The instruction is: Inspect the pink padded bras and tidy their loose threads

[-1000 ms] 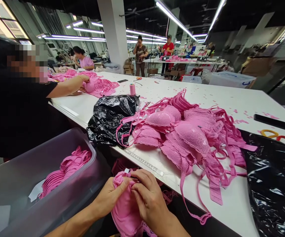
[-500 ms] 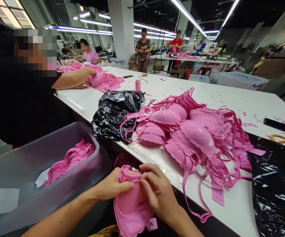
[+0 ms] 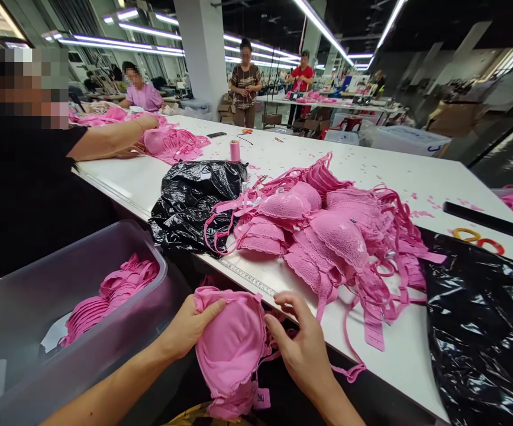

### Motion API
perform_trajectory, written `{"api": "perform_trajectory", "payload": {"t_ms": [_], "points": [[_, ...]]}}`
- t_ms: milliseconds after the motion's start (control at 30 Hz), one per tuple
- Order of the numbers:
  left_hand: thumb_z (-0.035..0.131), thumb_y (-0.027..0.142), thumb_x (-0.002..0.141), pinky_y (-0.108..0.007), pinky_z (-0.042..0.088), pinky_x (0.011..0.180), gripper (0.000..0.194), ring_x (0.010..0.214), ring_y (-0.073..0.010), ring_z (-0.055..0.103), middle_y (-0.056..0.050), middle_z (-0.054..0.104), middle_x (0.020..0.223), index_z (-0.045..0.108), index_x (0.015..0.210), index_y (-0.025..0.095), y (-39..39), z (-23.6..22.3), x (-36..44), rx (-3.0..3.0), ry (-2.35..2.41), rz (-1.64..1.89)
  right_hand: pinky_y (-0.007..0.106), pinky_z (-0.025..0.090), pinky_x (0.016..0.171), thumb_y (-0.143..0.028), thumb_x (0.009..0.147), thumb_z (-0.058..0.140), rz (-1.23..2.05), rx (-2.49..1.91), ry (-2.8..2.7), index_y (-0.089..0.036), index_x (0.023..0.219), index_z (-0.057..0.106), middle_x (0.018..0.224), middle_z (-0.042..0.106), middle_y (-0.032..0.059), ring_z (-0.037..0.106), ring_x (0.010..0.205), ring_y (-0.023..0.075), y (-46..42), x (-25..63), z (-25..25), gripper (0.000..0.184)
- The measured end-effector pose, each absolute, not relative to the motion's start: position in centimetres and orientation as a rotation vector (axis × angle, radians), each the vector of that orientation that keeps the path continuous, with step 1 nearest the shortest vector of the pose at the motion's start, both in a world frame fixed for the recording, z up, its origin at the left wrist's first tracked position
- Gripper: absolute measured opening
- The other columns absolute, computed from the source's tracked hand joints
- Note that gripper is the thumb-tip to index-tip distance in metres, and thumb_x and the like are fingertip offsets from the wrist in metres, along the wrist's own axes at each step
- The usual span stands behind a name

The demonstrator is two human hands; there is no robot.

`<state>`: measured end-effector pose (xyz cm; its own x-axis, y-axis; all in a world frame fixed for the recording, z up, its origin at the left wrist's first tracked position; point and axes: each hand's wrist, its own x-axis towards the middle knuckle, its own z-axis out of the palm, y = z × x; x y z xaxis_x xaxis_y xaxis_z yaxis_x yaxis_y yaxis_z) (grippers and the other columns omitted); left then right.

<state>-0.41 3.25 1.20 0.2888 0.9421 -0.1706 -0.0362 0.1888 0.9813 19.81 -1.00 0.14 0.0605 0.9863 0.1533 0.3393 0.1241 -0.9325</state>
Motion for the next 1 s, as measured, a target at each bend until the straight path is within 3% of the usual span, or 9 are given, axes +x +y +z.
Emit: {"api": "perform_trajectory", "payload": {"t_ms": [133,267,500,667,833,1000], "points": [[0.068,0.039,0.072,-0.031,0.047,0.079,0.030,0.085,-0.0225,0.060,-0.007,0.069,0.082,0.072,0.084,0.012,2.8,1.0,-0.3,0.962,1.038,1.030,0.026,0.047,0.063,-0.048,0.076,0.060,1.307,-1.383,-1.342,-0.016,0.079,0.059,0.075,0.062,0.0041,0.057,0.070,0.0186,-3.3,18.2,-2.3,0.032],[0.073,0.031,0.069,-0.038,0.047,0.087,0.041,0.093,-0.0256,0.062,-0.010,0.071,0.096,0.067,0.107,0.015,1.7,0.1,-0.1,0.795,0.881,0.903,0.025,0.042,0.058,-0.050,0.074,0.061,1.496,-1.235,-1.159,-0.015,0.067,0.057,0.063,0.056,0.0007,0.050,0.061,0.0152,-3.6,16.2,-3.5,0.036],[0.075,0.025,0.067,-0.041,0.043,0.096,0.041,0.099,-0.0281,0.062,-0.012,0.071,0.102,0.066,0.106,0.015,1.1,-1.0,-0.5,0.529,0.881,1.037,0.023,0.039,0.059,-0.047,0.077,0.060,1.491,-1.163,-1.149,-0.014,0.069,0.060,0.063,0.052,-0.0011,0.046,0.062,0.0137,-3.0,16.0,-3.5,0.034],[0.079,0.017,0.061,-0.043,0.040,0.099,0.065,0.105,-0.0283,0.060,-0.011,0.067,0.111,0.056,0.121,0.019,0.4,-0.8,-0.3,0.587,0.825,0.889,0.029,0.044,0.074,-0.046,0.079,0.058,1.438,-1.154,-1.170,-0.013,0.088,0.066,0.081,0.064,0.0046,0.055,0.080,0.0212,-2.9,15.8,-3.4,0.035],[0.075,0.029,0.068,-0.040,0.041,0.098,0.048,0.105,-0.0263,0.059,-0.012,0.068,0.109,0.063,0.113,0.017,0.4,-0.8,-1.8,0.609,0.728,0.729,0.033,0.046,0.077,-0.045,0.078,0.061,1.482,-1.138,-1.114,-0.013,0.092,0.068,0.085,0.068,0.0069,0.058,0.084,0.0245,-3.1,15.8,-3.8,0.036],[0.078,0.020,0.063,-0.033,0.050,0.082,0.031,0.083,-0.0208,0.065,-0.008,0.071,0.088,0.069,0.092,0.013,0.4,-1.4,-1.6,0.702,0.905,0.894,0.035,0.043,0.087,-0.041,0.081,0.060,1.457,-1.093,-1.153,-0.017,0.096,0.069,0.096,0.066,0.0070,0.057,0.092,0.0240,-3.4,15.7,-3.9,0.029]]}}
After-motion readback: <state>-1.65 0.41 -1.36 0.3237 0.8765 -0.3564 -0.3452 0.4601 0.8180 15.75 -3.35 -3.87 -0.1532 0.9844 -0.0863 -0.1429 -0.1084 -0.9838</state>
